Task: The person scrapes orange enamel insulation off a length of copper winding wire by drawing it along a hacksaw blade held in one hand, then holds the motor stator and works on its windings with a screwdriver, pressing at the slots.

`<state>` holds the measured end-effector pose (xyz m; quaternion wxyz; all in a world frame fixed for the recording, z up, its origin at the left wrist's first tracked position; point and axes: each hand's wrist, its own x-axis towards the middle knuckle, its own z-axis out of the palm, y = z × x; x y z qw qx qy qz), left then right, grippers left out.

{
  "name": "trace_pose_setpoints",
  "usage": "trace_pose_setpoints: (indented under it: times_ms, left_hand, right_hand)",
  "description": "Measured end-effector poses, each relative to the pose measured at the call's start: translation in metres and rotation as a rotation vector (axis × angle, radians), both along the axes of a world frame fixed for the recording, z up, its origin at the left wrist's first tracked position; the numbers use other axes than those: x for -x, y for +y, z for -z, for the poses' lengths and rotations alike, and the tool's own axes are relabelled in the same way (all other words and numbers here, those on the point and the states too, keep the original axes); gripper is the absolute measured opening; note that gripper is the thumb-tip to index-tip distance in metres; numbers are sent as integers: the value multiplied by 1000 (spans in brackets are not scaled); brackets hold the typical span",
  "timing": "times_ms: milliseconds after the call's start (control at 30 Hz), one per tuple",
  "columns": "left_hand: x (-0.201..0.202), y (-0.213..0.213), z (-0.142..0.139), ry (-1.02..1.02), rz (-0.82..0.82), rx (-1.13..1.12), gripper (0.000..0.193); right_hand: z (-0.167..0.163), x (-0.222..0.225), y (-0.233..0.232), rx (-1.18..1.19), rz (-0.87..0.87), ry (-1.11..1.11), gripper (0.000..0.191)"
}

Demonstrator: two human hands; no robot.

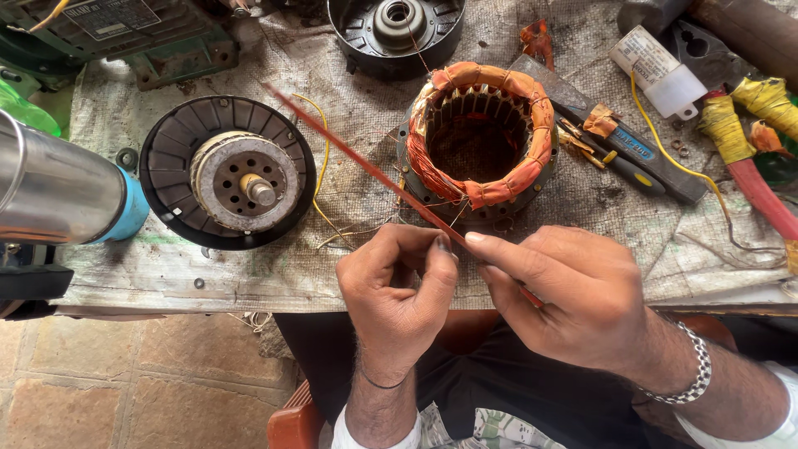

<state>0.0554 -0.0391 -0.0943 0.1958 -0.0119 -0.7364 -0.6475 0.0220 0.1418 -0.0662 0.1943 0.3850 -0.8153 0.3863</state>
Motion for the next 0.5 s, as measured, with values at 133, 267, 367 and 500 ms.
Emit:
trace_pose_setpoints:
  times_ms: [133,267,367,500]
  left_hand:
    - [-2,-1,4,58,0,16,2]
    - [-4,-1,7,124,-79,104,1]
    - [-3,2,5,277,-191,235,8]
    - [-1,12,-5,402,-311,617,30]
  right_hand:
    - [3,0,3,21,41,-16,35]
    - [8,-2,8,11,-22,10,34]
    - [13,-6,11,260,101,72,30]
    - [21,-12,14,409,237,-21,34]
